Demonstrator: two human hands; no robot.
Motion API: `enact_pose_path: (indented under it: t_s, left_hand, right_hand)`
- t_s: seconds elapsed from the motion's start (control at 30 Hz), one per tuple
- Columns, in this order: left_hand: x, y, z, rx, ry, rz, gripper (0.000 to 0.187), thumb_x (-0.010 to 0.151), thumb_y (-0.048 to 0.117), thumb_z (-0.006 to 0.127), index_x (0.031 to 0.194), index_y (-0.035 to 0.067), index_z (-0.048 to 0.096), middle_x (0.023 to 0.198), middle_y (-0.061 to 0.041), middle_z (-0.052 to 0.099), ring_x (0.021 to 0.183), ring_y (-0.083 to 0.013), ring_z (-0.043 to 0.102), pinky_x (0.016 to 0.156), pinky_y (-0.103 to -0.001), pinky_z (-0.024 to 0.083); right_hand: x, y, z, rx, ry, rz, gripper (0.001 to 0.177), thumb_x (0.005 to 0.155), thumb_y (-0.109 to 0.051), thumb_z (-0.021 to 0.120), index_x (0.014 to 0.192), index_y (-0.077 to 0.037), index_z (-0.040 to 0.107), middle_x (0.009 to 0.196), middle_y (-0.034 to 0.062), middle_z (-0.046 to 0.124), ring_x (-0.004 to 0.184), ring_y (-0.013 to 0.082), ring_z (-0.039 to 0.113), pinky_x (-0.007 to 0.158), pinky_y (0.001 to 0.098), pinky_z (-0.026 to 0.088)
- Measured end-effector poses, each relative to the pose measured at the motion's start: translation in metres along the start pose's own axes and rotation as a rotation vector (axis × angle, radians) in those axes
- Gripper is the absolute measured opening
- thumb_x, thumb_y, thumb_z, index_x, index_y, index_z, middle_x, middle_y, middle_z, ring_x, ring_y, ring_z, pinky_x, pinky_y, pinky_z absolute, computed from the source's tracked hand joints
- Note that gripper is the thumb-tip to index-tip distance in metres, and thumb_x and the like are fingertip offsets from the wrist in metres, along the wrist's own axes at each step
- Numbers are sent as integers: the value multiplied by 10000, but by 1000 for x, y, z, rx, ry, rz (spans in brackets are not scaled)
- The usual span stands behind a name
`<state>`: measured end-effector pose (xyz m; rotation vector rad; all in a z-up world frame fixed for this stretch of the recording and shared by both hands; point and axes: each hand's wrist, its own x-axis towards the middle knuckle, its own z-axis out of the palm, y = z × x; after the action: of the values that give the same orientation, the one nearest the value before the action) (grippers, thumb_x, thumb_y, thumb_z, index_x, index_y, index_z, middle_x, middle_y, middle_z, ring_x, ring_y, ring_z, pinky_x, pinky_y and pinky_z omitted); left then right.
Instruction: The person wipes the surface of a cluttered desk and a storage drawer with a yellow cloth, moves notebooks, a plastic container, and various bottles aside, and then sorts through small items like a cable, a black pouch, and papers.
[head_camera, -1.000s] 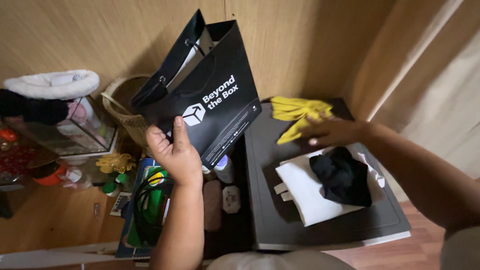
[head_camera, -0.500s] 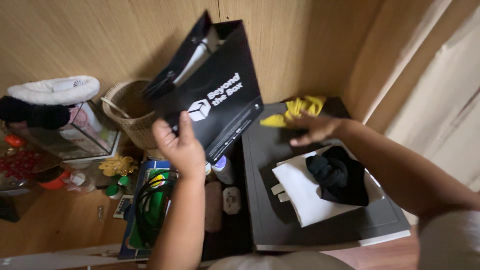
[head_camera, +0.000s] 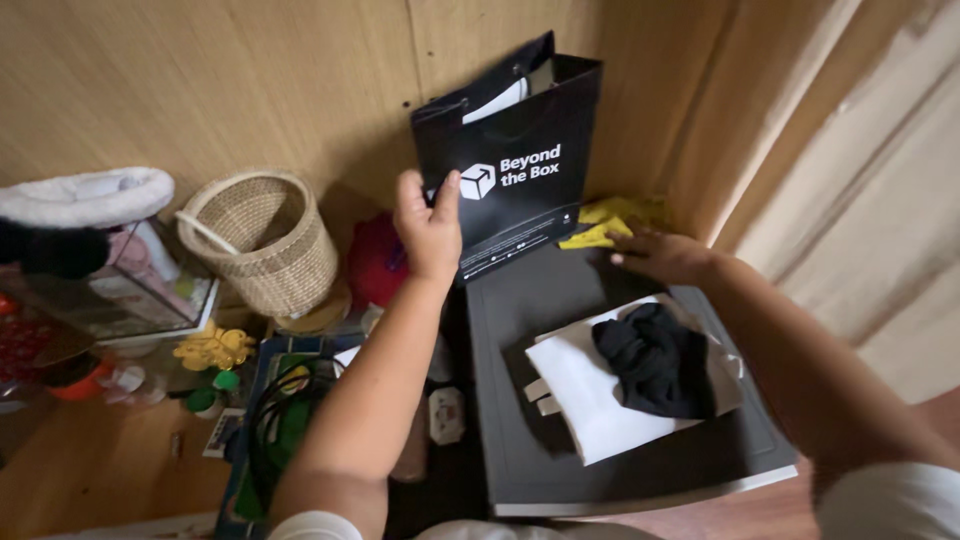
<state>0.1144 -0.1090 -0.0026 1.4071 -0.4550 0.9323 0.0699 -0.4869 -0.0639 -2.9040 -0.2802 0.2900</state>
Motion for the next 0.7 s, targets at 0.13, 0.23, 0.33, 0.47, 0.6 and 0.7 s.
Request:
enact_pose_path:
  t_s: [0.13,0.23,0.33,0.47,0.6,0.7]
  left_hand:
    - [9,-13,32,-138,-80,-53,247,989,187,750,1024,29,564,879,-26,611,802,-121,542,754,-291,499]
    - [13,-26,49,-105,-121,-92,274,963,195,772,987,22,560,838,-52,608,762,-146,541,715,-307,495]
    - [13,-43,59,8,-131,44,284,964,193,792,1013,10,580,888,-106,627,805,-210,573,759,-343,508]
    - [8,-69,73,167,-76,188,372,942,246,798,1126,3,585,961,-168,644,853,-320,621,781,-396,522]
    - [7,-86,82,264,-74,191,448,967,297,787,1207,-11,567,1037,-216,656,920,-409,637,805,-443,526]
    - [10,-83,78,283,-171,41,451,969,326,795,1185,-8,583,1005,-217,679,901,-405,651,794,-444,534]
  right_hand:
    - [-3,-17,-10,96,-1,178,775,890,-718,462,1567,-344,405,1647,122,314,1525,340,287,1245,416,238]
    - [-20,-38,-23,31,-60,165,842,857,-762,492,1555,-296,432,1673,104,305,1521,341,317,1256,426,251]
    - [-38,-51,-35,39,-241,175,883,843,-795,387,1593,-333,323,1684,39,269,1554,295,238,1264,463,175]
    - [-44,-56,-43,-14,-368,91,923,874,-816,244,1621,-273,239,1687,54,244,1576,285,160,1276,465,123]
    - [-40,-72,-48,-59,-431,10,924,881,-804,209,1627,-260,205,1674,78,236,1572,302,120,1251,477,110]
    - [-38,-93,-52,70,-399,-25,904,865,-793,276,1562,-227,381,1603,91,395,1497,309,326,1210,445,267]
